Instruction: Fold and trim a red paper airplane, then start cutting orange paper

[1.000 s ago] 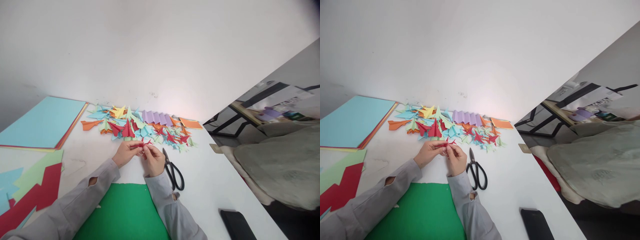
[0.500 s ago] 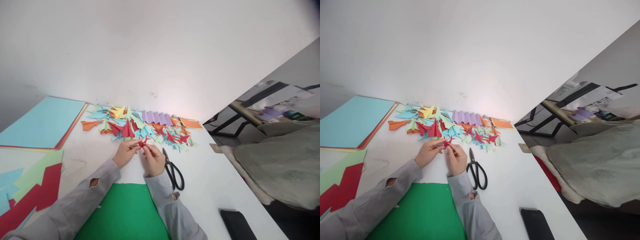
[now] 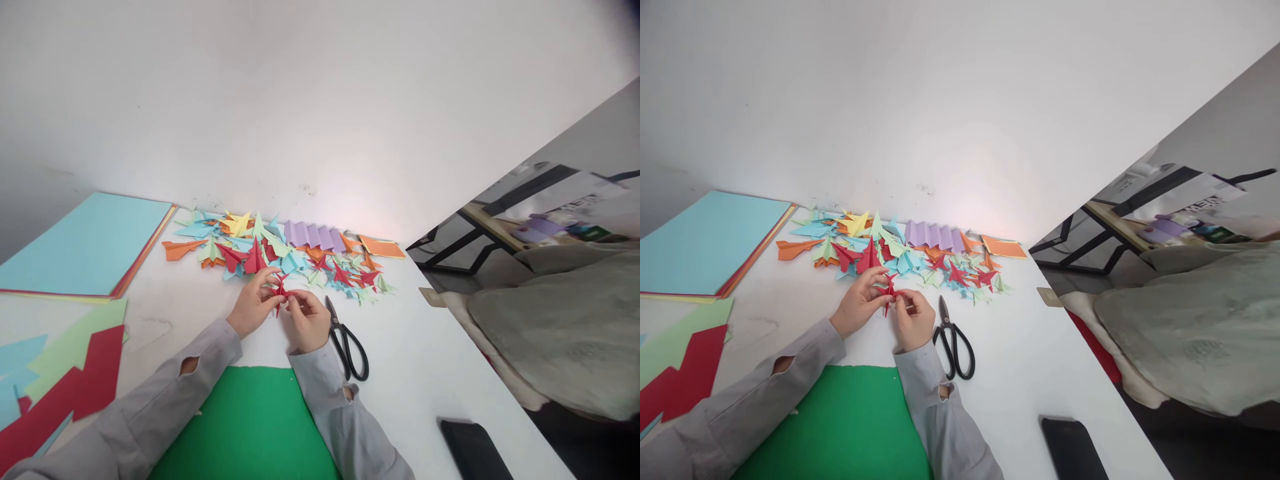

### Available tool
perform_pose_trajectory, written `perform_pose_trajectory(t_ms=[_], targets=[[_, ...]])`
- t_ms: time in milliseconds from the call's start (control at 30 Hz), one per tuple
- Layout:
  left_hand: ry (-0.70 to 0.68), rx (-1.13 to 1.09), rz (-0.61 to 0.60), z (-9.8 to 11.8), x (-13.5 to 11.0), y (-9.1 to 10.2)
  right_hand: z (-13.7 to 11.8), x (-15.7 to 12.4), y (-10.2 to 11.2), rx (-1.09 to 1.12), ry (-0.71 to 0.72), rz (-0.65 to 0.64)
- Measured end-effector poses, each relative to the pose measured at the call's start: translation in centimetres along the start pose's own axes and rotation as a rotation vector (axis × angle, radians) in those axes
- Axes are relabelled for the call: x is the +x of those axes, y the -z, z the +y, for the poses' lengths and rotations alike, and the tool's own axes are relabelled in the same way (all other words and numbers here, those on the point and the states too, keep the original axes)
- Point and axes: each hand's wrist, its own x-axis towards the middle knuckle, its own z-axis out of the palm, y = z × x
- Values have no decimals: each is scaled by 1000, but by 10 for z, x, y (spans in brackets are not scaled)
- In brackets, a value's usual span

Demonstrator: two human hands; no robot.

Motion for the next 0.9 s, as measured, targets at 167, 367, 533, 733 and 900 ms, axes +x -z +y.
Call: perform_pose_trajectory(t_ms=[167, 367, 533, 733, 900], targets=[[-62, 65, -67, -6, 0, 1, -2, 1, -1, 73, -94, 37], [-228, 280, -53, -15, 2, 5, -1, 1, -1, 42, -80, 36], [-256, 348, 21, -16, 3, 5, -2, 0, 1, 35, -30, -35], [-248, 315, -2, -15, 3, 4, -5, 1, 3, 86, -90, -26], [-247, 291, -28, -15, 2, 5, -7, 2, 3, 128, -130, -51]])
